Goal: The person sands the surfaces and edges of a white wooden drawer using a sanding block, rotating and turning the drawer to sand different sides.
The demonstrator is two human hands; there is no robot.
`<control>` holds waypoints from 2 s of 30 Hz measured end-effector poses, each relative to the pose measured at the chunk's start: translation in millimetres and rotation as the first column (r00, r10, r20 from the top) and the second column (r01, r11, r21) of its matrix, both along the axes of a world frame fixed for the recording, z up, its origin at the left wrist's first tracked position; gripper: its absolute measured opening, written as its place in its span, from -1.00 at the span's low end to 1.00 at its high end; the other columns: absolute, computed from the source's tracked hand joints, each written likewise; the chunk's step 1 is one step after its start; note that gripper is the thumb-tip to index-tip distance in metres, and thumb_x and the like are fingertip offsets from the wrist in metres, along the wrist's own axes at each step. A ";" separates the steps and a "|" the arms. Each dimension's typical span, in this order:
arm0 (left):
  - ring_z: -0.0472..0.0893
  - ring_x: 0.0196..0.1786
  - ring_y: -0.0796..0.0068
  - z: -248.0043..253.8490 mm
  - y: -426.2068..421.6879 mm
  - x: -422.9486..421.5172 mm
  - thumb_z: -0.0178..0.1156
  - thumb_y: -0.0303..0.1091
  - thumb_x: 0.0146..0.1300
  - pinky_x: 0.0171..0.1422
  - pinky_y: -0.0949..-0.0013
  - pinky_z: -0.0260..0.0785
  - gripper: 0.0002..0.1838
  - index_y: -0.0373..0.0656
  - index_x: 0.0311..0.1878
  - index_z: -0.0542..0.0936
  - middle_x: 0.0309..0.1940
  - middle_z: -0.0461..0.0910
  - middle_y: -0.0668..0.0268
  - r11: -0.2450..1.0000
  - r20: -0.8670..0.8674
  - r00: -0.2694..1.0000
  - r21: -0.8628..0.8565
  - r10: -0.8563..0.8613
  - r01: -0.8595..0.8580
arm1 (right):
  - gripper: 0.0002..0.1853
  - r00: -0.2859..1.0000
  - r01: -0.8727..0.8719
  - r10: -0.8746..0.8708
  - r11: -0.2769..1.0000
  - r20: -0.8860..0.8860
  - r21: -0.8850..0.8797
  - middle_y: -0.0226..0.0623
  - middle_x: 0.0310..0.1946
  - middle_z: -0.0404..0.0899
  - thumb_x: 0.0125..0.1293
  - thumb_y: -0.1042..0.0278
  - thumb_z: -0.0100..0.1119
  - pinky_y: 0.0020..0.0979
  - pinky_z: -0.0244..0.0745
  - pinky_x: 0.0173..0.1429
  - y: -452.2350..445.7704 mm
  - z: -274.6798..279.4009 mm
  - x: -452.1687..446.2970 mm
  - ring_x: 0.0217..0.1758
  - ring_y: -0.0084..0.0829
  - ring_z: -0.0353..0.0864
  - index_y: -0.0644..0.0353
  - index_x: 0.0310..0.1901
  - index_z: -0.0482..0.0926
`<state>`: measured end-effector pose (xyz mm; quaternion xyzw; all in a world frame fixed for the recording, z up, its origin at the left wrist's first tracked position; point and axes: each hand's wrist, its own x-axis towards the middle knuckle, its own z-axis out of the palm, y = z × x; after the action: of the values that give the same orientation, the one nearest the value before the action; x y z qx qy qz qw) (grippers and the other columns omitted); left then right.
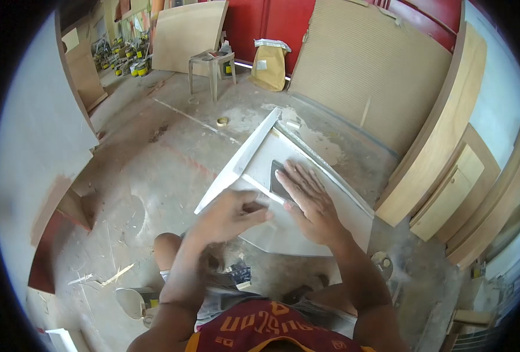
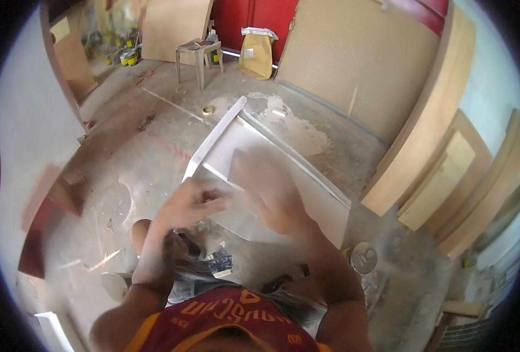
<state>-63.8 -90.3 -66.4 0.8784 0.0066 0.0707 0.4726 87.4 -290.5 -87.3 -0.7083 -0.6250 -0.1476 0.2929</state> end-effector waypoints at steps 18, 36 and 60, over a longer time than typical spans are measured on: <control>0.33 0.51 0.43 22.7 84.8 157.7 0.14 -0.03 0.54 0.58 0.39 0.09 -0.24 -0.35 0.60 0.25 0.45 0.42 0.27 0.988 0.108 0.993 -0.147 0.052 -0.036 | -0.48 0.958 0.242 -0.248 0.968 -0.142 -0.058 -0.08 0.47 0.46 0.41 0.39 0.23 0.00 0.17 0.64 -101.9 -53.2 14.1 0.58 0.00 0.34 0.23 0.40 0.54; 0.54 0.16 0.42 -14.7 131.9 170.5 0.13 -0.22 0.35 0.36 0.35 0.42 -0.37 -0.28 0.45 0.39 0.11 0.46 0.26 0.854 0.113 0.991 -0.506 -0.076 0.123 | -0.25 0.993 0.103 -0.082 0.958 0.089 -0.266 0.06 0.52 0.35 0.44 -0.07 0.20 0.12 0.06 0.69 -100.2 -62.6 5.4 0.63 0.06 0.27 0.35 0.46 0.40; 0.61 0.02 0.38 -4.8 66.8 204.9 0.22 -0.30 0.32 0.14 0.34 0.50 -0.55 -0.28 0.23 0.54 0.01 0.57 0.24 0.877 0.581 0.711 0.468 -0.396 0.107 | -0.43 0.994 -0.014 0.006 0.997 0.107 0.073 -0.22 0.43 0.52 0.30 0.60 0.09 0.05 0.34 0.55 -18.8 1.8 -14.4 0.48 -0.05 0.46 0.14 0.38 0.56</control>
<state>141.1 -23.5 -71.2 0.8649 -0.2982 0.3099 0.2586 73.0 -309.3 -85.5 -0.6851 -0.6375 -0.2067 0.2854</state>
